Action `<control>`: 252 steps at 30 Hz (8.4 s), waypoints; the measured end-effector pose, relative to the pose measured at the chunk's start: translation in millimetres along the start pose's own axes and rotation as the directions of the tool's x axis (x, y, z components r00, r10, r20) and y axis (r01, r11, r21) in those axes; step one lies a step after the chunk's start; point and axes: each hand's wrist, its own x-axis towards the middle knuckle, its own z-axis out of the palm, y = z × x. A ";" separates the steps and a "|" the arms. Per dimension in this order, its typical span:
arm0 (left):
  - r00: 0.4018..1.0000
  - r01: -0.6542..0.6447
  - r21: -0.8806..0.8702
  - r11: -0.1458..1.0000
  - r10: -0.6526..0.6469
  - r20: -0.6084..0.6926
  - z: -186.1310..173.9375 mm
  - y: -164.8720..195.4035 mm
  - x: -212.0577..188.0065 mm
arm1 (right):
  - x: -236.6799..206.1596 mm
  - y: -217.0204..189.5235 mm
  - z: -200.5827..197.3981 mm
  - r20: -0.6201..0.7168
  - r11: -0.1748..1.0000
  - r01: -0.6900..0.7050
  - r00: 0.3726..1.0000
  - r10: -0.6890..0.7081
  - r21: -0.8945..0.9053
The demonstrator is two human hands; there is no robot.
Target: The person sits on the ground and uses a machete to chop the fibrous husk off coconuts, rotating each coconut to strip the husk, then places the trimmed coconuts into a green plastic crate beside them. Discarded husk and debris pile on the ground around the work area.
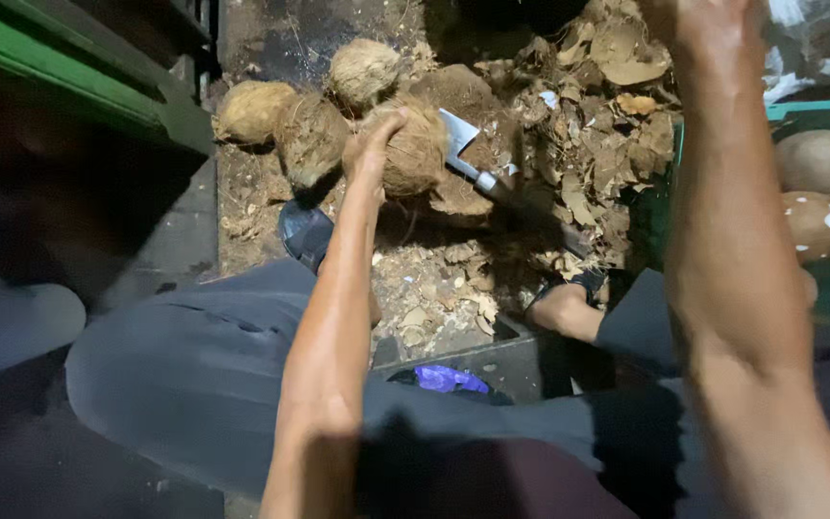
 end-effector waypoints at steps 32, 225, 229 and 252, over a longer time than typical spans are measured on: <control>0.985 -0.118 0.314 0.942 0.151 -0.082 -3.2 -18.3 1.2 | -148.0 -105.3 21.1 0.142 0.849 -0.493 0.869 0.474 0.187; 0.639 -0.694 0.387 0.608 0.767 -0.059 12.7 -27.9 8.3 | -178.4 -137.2 116.3 0.123 0.712 -0.523 0.837 0.534 0.468; 0.841 -0.488 0.200 0.850 0.519 -0.154 17.1 -7.1 -3.6 | -178.7 -138.2 127.8 0.149 0.664 -0.560 0.808 0.570 0.495; 0.772 -0.543 0.386 0.745 0.624 -0.118 27.7 -30.3 -3.2 | -184.4 -114.9 152.4 0.408 0.528 -0.778 0.628 0.663 0.340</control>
